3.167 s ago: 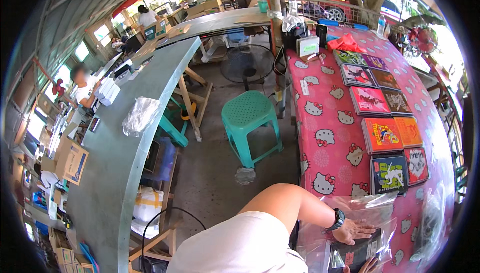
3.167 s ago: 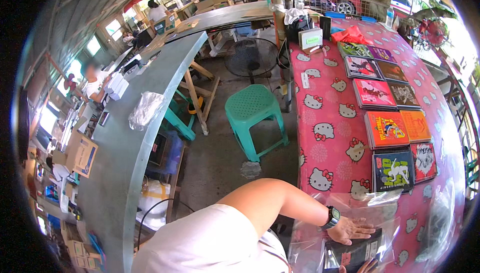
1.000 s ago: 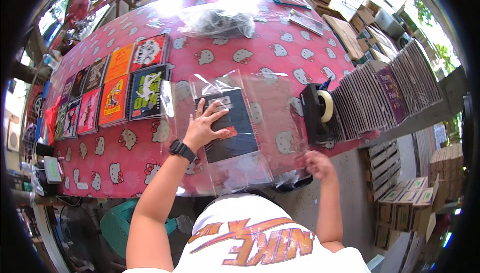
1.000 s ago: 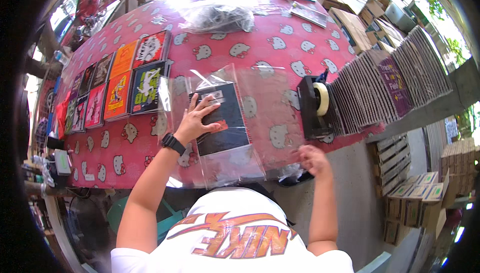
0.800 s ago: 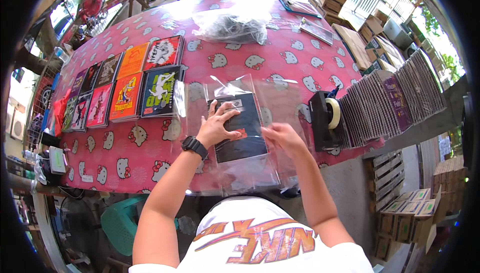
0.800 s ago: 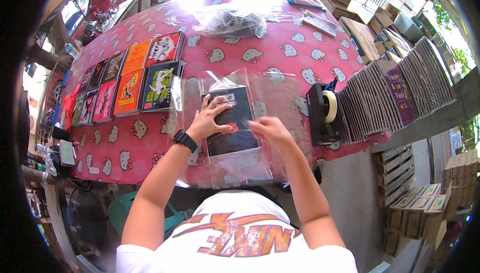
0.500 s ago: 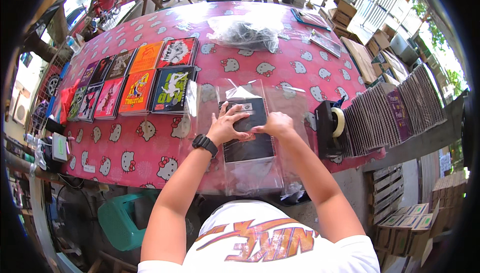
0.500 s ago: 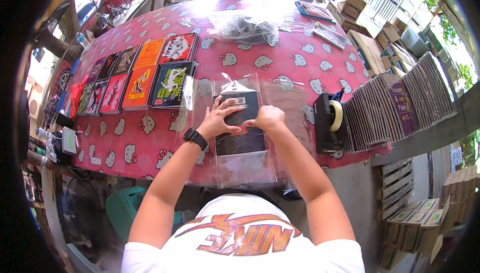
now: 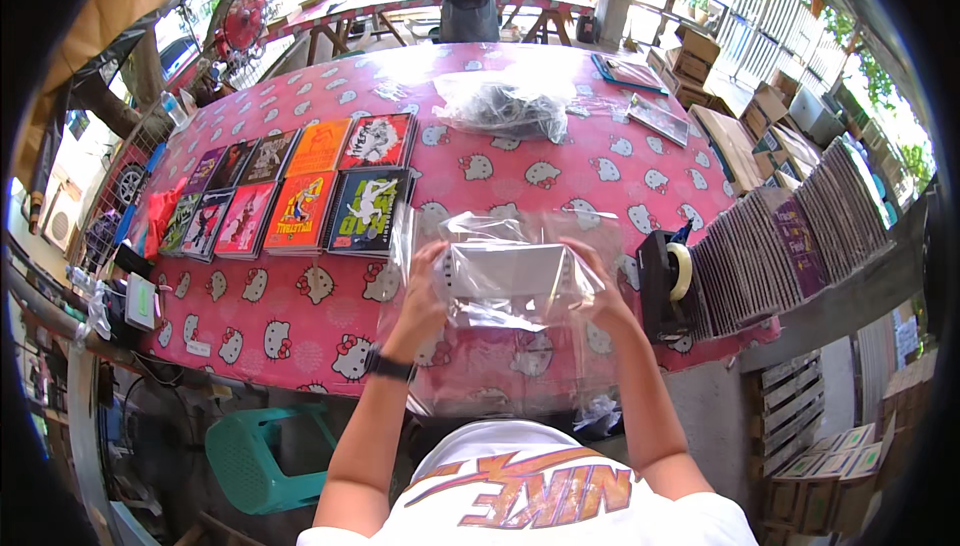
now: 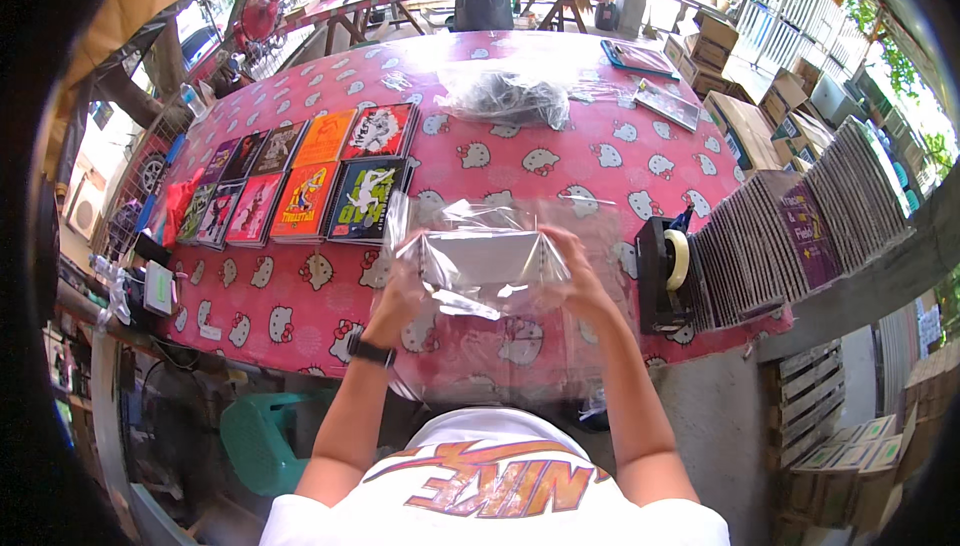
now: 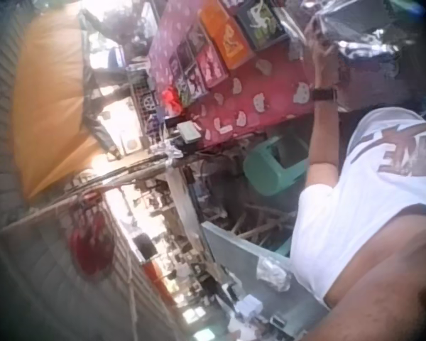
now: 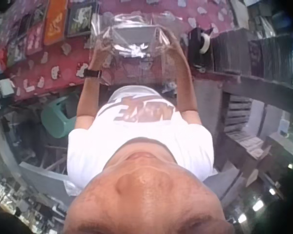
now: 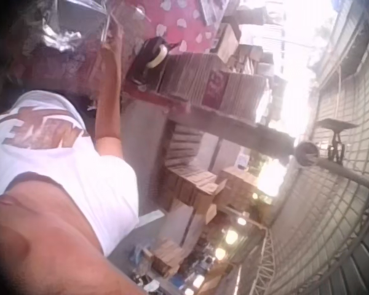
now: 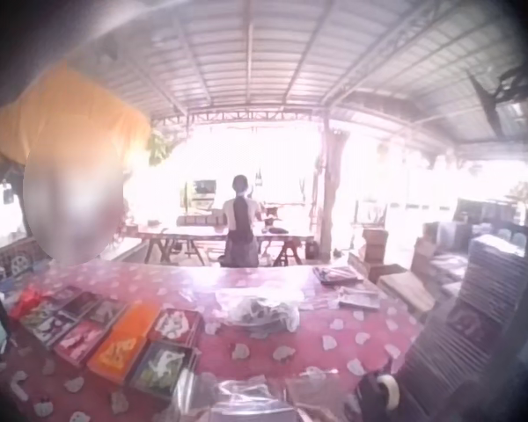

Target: The person places a stack of books into a plastic bag, seals the bag with tape, and then sorts other books on the table by stacking them into a new pile.

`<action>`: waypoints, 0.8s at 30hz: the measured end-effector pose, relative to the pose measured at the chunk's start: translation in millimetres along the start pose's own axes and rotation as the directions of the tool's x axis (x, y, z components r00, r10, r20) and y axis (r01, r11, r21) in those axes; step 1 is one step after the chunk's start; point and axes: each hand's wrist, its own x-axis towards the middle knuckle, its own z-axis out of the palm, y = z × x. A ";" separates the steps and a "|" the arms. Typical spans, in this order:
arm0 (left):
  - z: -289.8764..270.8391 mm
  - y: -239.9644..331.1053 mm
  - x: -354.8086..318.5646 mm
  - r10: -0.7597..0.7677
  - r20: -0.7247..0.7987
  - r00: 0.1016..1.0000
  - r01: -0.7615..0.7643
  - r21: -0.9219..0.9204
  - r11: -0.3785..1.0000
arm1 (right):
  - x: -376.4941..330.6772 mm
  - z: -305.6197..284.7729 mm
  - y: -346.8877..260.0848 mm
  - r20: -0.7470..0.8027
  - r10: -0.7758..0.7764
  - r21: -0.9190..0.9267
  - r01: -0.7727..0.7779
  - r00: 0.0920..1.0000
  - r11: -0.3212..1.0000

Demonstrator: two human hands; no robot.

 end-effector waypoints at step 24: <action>-22.1 132.6 -9.8 0.413 -0.275 0.868 -0.398 0.110 0.911 | -29.2 5.1 -30.5 -0.265 -0.387 -0.181 0.349 0.883 0.919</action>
